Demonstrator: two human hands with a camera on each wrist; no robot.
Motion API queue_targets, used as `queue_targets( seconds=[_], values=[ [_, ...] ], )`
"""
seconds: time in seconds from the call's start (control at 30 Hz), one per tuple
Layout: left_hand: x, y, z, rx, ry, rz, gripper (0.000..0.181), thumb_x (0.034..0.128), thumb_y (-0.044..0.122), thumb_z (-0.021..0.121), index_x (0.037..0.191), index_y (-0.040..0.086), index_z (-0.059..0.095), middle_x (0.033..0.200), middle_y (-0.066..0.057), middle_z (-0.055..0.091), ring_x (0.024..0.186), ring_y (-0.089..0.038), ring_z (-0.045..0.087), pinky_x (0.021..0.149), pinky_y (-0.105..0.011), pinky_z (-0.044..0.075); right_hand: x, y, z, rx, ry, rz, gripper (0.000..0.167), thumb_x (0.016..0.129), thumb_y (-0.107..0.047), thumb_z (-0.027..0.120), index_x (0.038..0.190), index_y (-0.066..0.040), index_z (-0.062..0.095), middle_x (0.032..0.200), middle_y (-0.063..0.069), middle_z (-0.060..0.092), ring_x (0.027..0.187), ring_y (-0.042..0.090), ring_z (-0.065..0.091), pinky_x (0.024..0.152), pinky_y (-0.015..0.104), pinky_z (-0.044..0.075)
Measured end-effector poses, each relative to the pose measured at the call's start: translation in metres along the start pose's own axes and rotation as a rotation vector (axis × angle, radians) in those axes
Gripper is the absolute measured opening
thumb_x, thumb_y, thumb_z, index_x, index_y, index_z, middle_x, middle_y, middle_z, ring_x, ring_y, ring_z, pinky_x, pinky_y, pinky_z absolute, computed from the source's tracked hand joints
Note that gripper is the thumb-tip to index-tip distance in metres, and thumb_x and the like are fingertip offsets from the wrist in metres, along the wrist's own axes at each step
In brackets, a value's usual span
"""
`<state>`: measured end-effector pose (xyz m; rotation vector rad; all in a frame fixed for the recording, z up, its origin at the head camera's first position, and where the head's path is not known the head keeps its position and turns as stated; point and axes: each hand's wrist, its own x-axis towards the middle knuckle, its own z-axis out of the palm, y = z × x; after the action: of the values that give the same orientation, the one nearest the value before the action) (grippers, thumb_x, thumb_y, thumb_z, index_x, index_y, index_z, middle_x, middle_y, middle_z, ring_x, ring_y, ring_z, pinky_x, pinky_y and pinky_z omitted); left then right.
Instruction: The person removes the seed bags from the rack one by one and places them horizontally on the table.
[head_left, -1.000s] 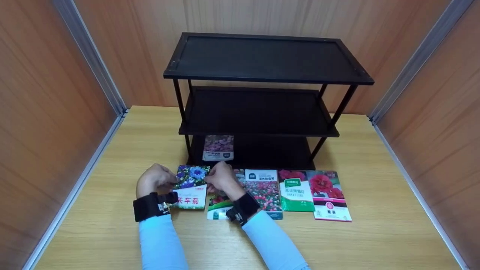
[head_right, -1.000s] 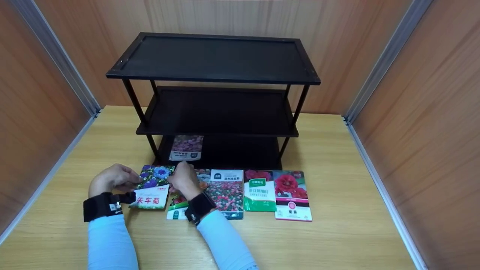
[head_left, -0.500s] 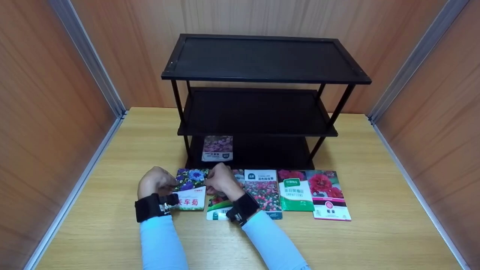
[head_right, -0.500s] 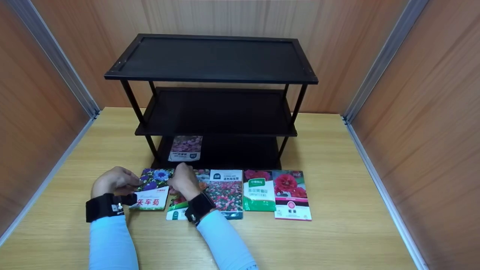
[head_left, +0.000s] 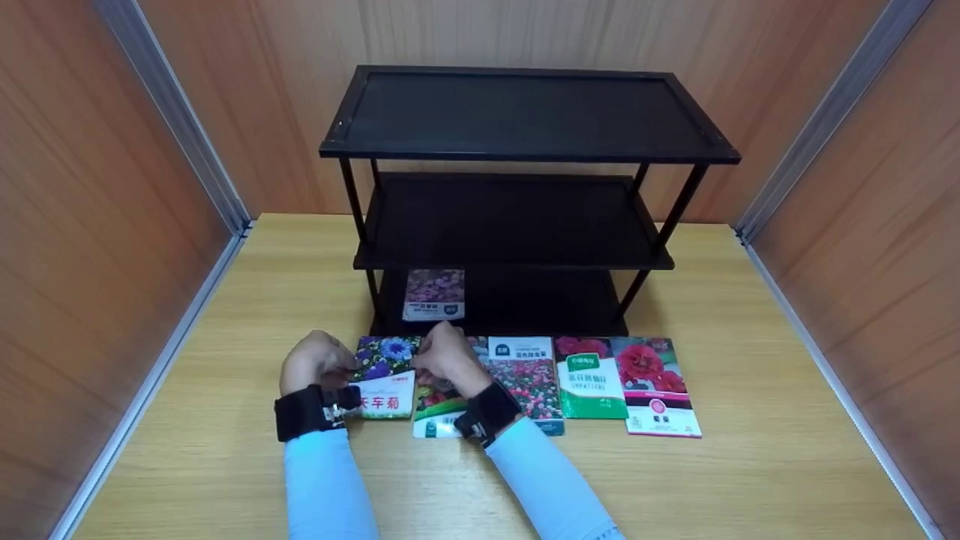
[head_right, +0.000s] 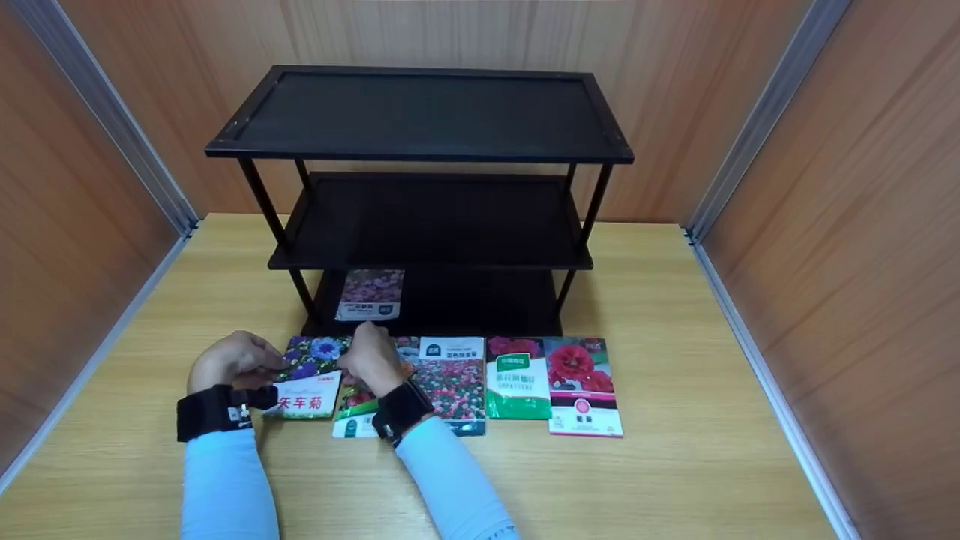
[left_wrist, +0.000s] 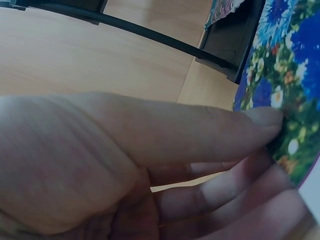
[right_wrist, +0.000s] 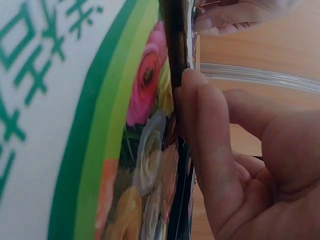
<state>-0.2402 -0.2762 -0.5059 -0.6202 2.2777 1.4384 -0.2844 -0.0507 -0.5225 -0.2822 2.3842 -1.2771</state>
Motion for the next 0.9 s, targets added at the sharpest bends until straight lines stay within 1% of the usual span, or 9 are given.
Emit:
queue_targets(
  seconds=[0.13, 0.3, 0.4, 0.67, 0.8, 0.9],
  values=[
    [0.0002, 0.0005, 0.0002, 0.008, 0.002, -0.002, 0.018, 0.0907, 0.001, 0.074, 0.106, -0.009, 0.071, 0.087, -0.015, 0.073, 0.074, -0.023, 0.07, 0.07, -0.034, 0.061, 0.0003, -0.0001, -0.0023, -0.013, -0.006, -0.011, 0.014, 0.09, -0.001, 0.076, 0.077, 0.0, 0.077, 0.064, 0.013, 0.072, 0.057, 0.026, 0.072, 0.052, 0.032, 0.06],
    [0.0019, 0.0024, -0.0003, 0.011, 0.007, -0.024, 0.016, 0.0916, 0.002, 0.074, 0.103, -0.009, 0.072, 0.086, -0.014, 0.072, 0.072, -0.022, 0.069, 0.07, -0.033, 0.06, 0.0013, -0.0007, -0.004, -0.026, -0.012, -0.021, 0.015, 0.09, 0.0, 0.075, 0.076, 0.002, 0.077, 0.065, 0.01, 0.072, 0.057, 0.025, 0.072, 0.053, 0.032, 0.06],
    [0.0025, 0.0017, 0.0002, 0.017, 0.007, -0.029, 0.016, 0.0911, 0.002, 0.075, 0.102, -0.009, 0.072, 0.085, -0.013, 0.072, 0.07, -0.022, 0.069, 0.069, -0.032, 0.06, 0.0011, -0.0002, -0.0037, -0.02, -0.023, -0.009, 0.015, 0.091, -0.001, 0.074, 0.076, 0.002, 0.077, 0.066, 0.01, 0.073, 0.058, 0.024, 0.072, 0.053, 0.032, 0.06],
    [0.0004, 0.0008, 0.0023, 0.025, 0.014, -0.011, 0.017, 0.09, 0.0, 0.074, 0.104, -0.008, 0.071, 0.088, -0.015, 0.073, 0.074, -0.024, 0.07, 0.072, -0.035, 0.06, 0.0002, 0.0017, -0.0027, 0.0, -0.031, 0.008, 0.015, 0.091, 0.0, 0.072, 0.077, 0.002, 0.077, 0.067, 0.012, 0.073, 0.059, 0.025, 0.073, 0.054, 0.033, 0.06],
    [-0.0008, 0.0024, 0.0035, 0.021, 0.004, -0.015, 0.018, 0.0899, 0.001, 0.075, 0.104, -0.008, 0.071, 0.087, -0.014, 0.074, 0.073, -0.023, 0.07, 0.072, -0.035, 0.061, -0.001, 0.0024, -0.005, 0.002, -0.035, -0.002, 0.016, 0.093, -0.004, 0.071, 0.08, 0.001, 0.076, 0.067, 0.013, 0.073, 0.059, 0.026, 0.073, 0.054, 0.034, 0.06],
    [0.0, 0.0044, 0.0042, 0.02, -0.001, -0.029, 0.018, 0.0905, 0.003, 0.076, 0.103, -0.009, 0.072, 0.086, -0.013, 0.073, 0.073, -0.022, 0.069, 0.073, -0.035, 0.061, -0.0017, 0.0038, -0.0084, -0.006, -0.03, -0.028, 0.018, 0.096, -0.009, 0.069, 0.082, 0.0, 0.077, 0.067, 0.013, 0.073, 0.059, 0.027, 0.072, 0.054, 0.035, 0.061]
  ],
)
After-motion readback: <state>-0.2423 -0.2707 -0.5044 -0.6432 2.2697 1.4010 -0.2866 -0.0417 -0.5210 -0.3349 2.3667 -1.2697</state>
